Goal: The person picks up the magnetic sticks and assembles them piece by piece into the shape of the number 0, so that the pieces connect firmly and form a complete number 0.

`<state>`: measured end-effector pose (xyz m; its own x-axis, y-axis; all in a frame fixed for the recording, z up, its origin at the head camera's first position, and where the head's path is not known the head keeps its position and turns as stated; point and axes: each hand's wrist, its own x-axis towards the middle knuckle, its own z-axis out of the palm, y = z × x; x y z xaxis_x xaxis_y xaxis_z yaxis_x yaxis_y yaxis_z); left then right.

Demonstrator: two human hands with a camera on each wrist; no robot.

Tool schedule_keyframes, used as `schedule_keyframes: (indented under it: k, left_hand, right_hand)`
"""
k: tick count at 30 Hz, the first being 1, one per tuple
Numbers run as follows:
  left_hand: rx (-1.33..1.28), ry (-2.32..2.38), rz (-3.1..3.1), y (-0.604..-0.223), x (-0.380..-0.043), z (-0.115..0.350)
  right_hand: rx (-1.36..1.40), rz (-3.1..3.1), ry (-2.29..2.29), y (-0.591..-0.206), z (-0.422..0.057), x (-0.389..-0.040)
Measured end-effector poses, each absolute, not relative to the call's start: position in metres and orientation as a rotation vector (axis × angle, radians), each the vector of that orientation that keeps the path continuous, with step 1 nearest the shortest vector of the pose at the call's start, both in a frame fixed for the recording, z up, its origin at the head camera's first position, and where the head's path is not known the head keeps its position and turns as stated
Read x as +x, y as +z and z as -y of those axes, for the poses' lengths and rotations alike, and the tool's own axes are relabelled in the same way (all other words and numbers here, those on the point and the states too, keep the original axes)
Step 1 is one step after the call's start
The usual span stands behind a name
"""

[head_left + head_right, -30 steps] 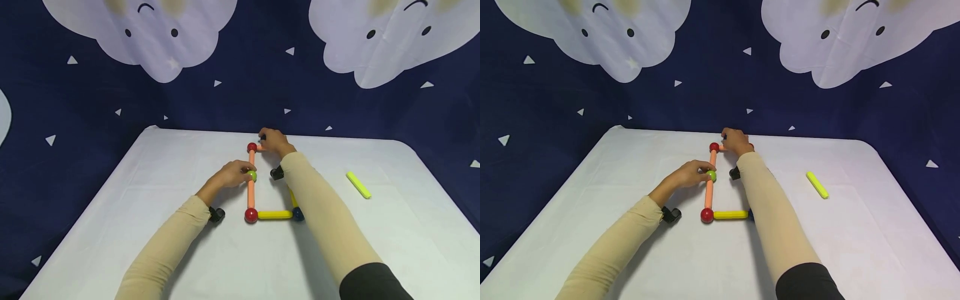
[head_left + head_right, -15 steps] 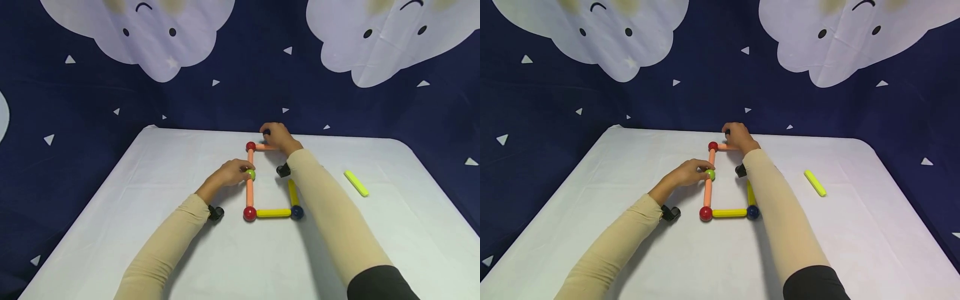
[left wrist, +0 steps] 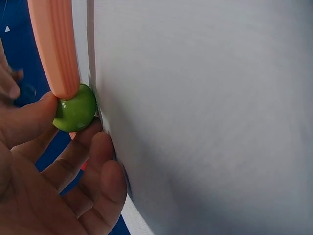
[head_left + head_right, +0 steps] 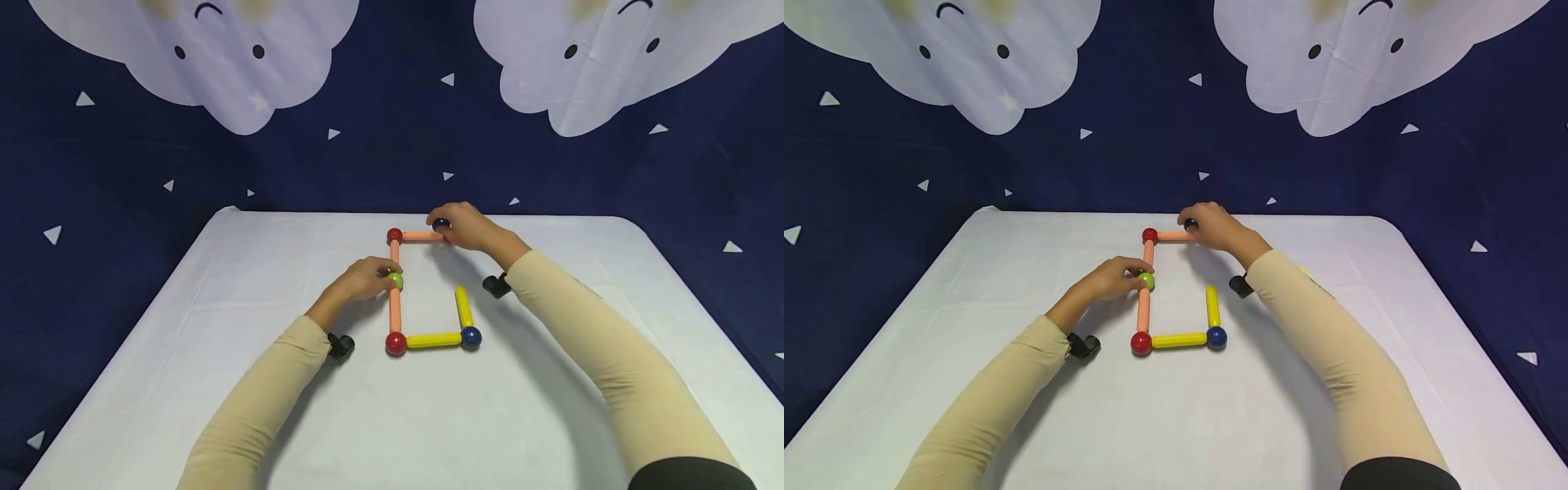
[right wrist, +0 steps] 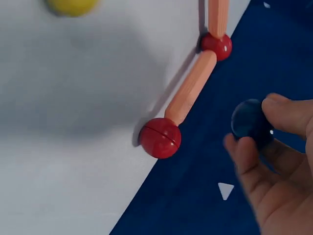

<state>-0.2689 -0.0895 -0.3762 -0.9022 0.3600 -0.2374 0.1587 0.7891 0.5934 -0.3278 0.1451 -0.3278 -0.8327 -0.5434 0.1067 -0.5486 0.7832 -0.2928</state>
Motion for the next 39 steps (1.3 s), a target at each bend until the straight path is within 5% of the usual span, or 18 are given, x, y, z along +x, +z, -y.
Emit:
schedule_keyframes:
  k: [9,39]
  left_hand:
    - [0.404,0.843,-2.645,-0.376,-0.268,0.094]
    - [0.430,0.885,-2.615,-0.378,-0.269,0.093]
  right_hand:
    - [1.173,2.899,0.492,-0.353,-0.171,-0.291]
    - [1.207,3.017,0.531,-0.388,-0.194,-0.270]
